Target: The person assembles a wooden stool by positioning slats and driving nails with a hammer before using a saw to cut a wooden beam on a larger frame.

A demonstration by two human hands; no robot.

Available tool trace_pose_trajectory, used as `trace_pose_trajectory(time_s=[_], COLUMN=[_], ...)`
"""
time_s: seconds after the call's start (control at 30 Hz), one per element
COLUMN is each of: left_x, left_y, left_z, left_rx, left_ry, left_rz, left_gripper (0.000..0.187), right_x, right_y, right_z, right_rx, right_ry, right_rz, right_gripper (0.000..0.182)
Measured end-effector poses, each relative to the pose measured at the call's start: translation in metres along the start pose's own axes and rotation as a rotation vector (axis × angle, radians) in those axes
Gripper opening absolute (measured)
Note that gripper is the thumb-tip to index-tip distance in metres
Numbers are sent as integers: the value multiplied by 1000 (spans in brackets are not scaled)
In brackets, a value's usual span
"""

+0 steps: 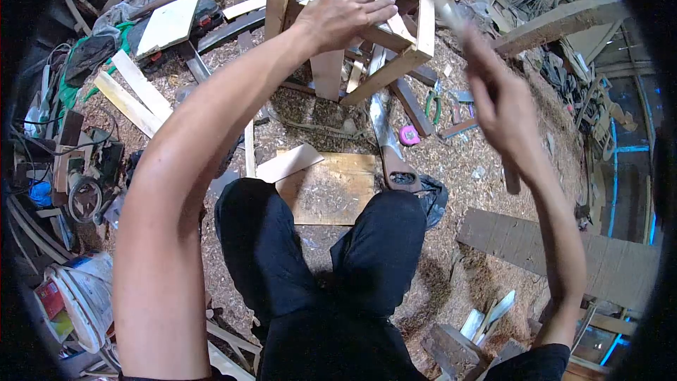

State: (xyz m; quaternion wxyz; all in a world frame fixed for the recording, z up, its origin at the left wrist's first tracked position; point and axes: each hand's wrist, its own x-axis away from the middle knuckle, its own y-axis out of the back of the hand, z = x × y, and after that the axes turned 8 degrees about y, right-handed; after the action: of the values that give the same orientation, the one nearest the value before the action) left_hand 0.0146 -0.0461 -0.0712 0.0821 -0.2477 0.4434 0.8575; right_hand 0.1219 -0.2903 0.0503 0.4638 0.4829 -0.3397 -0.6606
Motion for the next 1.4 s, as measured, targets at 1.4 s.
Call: trace_pose_trajectory(time_s=[1.4], left_x=[-3], left_y=[-13], left_z=[7], left_rx=[83], left_ry=[-17], left_rz=[-48], left_gripper=[62], right_x=[9], right_y=[-3], right_z=[-3], right_rx=[-39], right_ry=[-251], right_rz=[169], right_gripper=[54])
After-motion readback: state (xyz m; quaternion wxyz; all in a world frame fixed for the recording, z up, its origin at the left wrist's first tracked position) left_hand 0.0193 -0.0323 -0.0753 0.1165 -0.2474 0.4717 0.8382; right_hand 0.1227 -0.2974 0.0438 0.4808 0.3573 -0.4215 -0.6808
